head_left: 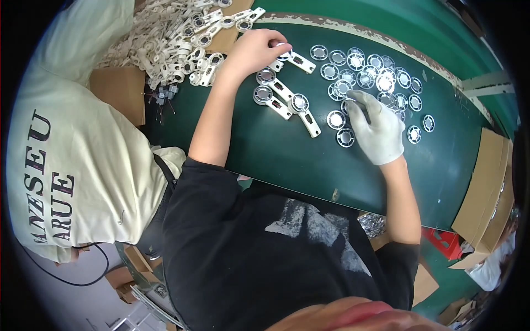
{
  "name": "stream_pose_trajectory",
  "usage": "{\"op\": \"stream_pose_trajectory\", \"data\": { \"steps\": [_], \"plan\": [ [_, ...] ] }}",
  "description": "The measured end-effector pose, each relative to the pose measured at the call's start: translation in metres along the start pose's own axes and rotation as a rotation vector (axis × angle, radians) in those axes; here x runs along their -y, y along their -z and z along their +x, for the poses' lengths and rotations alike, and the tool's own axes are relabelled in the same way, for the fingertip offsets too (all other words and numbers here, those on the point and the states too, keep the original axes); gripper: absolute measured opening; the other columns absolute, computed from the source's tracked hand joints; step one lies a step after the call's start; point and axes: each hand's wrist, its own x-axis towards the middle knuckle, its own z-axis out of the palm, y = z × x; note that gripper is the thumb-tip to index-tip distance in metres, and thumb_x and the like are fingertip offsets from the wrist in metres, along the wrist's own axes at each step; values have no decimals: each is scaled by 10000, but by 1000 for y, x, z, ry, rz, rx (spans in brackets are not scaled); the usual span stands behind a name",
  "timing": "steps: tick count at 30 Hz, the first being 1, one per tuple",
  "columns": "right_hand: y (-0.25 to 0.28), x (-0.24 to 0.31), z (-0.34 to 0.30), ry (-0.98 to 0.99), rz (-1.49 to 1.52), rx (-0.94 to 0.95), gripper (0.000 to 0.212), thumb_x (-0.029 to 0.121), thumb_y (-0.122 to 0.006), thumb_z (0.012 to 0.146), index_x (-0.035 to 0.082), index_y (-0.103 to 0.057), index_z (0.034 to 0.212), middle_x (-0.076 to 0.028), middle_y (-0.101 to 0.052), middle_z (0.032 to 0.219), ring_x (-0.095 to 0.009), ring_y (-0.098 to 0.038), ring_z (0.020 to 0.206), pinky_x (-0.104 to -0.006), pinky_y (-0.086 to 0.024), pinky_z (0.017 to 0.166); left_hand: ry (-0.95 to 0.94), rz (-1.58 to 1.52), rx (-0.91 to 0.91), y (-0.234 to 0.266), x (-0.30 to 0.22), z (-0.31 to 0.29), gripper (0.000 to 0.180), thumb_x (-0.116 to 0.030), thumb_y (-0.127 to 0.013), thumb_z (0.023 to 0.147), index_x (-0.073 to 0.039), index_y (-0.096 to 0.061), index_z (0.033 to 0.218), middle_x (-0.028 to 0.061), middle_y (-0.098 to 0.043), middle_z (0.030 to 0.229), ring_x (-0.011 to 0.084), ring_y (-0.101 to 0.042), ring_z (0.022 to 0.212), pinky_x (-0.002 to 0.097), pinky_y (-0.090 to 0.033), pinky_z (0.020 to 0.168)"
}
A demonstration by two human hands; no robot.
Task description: The person assembles small circular components into white plastic housings by hand on a production line.
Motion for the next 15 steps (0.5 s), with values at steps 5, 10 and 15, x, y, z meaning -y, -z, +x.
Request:
{"op": "stream_pose_trajectory", "data": {
  "steps": [5,10,15],
  "plan": [
    [1,-4,-4,0,-7,-8,235,171,-699,906,99,-713,1130,-112,-747,921,-265,-729,802,-347,-563,726,-70,-31,-336,3,16,-2,194,-217,-659,918,-84,-764,1011,132,-742,969,346,-696,905,422,-546,807],
    [2,-2,-4,12,3,-4,205,155,-701,899,72,-710,1087,-133,-741,901,-269,-727,788,-352,-560,718,97,252,-484,21,70,2,247,-343,-679,907,-137,-739,1028,103,-686,1091,340,-676,1006,459,-554,837],
    [1,-2,-5,55,17,-8,195,139,-701,905,62,-711,1085,-141,-741,900,-269,-730,792,-350,-564,723,277,473,-462,20,48,17,463,-510,-747,832,-155,-740,1130,63,-681,1158,286,-685,1049,433,-556,858]
  ]
}}
